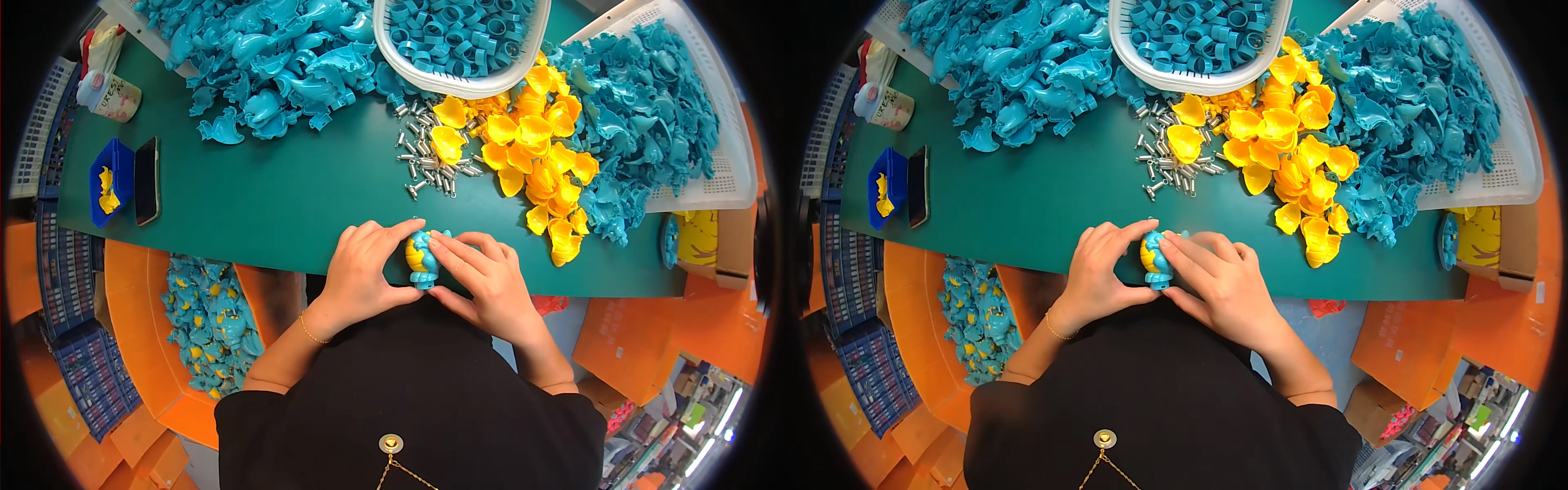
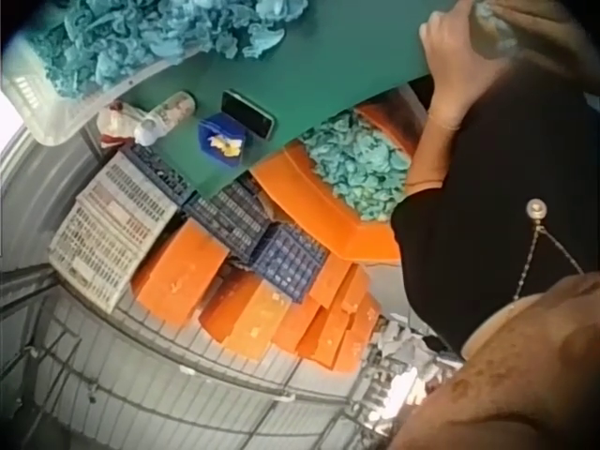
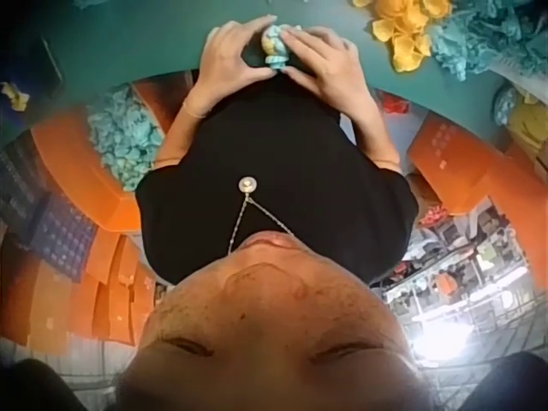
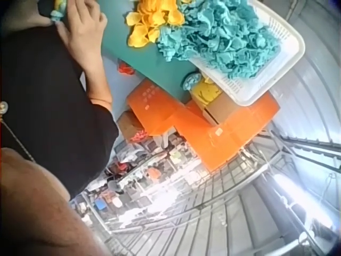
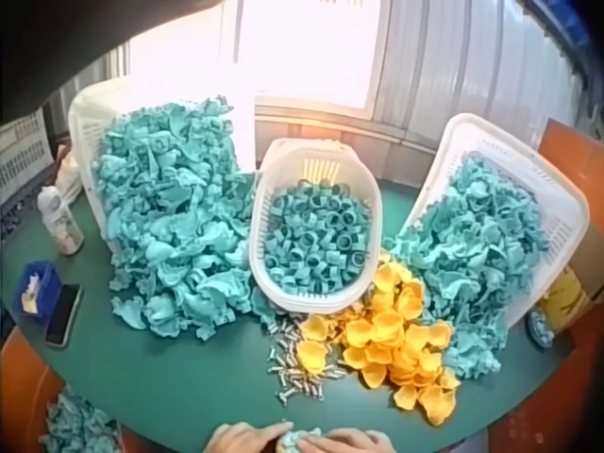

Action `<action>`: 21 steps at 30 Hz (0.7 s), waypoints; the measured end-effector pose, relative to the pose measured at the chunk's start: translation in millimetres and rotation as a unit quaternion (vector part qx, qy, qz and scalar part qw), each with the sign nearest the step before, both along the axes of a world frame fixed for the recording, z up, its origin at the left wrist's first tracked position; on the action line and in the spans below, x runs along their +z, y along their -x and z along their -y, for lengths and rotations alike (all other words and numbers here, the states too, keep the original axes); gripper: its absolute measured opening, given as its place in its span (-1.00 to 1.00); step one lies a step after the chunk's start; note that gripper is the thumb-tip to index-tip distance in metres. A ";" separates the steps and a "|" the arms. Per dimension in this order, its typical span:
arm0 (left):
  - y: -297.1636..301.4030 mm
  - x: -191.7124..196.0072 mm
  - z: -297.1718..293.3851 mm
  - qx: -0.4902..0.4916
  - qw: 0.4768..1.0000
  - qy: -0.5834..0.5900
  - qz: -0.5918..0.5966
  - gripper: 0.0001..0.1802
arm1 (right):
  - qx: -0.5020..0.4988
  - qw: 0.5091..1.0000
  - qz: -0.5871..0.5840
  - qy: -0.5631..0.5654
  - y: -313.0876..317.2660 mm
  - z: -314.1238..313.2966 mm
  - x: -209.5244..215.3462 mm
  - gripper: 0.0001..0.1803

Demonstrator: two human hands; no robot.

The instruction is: Assembling small plastic toy ducks by manually joining blue and yellow components.

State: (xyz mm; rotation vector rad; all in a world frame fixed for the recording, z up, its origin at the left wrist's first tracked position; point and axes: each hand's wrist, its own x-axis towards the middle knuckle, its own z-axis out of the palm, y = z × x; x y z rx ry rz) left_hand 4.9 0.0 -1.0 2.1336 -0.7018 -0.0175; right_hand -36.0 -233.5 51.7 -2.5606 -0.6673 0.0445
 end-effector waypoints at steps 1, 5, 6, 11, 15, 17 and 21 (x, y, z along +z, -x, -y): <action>0.3 -0.9 0.7 0.000 1.000 0.001 0.002 -0.03 | 0.000 1.000 0.002 0.001 0.7 -0.8 -0.1 -0.28; -0.1 -3.0 1.9 0.015 1.000 0.020 0.017 -0.07 | 0.020 1.000 -0.010 -0.009 -7.1 0.9 -1.8 -0.18; -0.3 -2.1 1.6 0.015 1.000 0.016 0.003 -0.08 | 0.032 0.999 -0.026 -0.023 -9.9 1.6 -1.7 -0.16; 1.3 -4.1 4.7 0.016 0.999 0.040 0.009 0.01 | -0.077 0.984 0.072 -0.142 9.4 -13.2 -43.2 -0.12; 4.7 9.9 -5.8 -0.003 0.975 0.190 -0.116 0.06 | -0.133 0.944 0.023 -0.303 11.4 -17.5 -43.5 -0.21; 9.1 7.1 4.1 0.008 0.944 0.284 -0.166 -0.02 | -0.139 0.906 -0.046 -0.398 16.7 -19.5 -47.5 -0.20; 14.6 -16.5 -1.0 -0.078 0.845 0.432 -0.306 -0.30 | -0.086 0.912 -0.071 -0.394 6.6 -14.7 -37.4 -0.16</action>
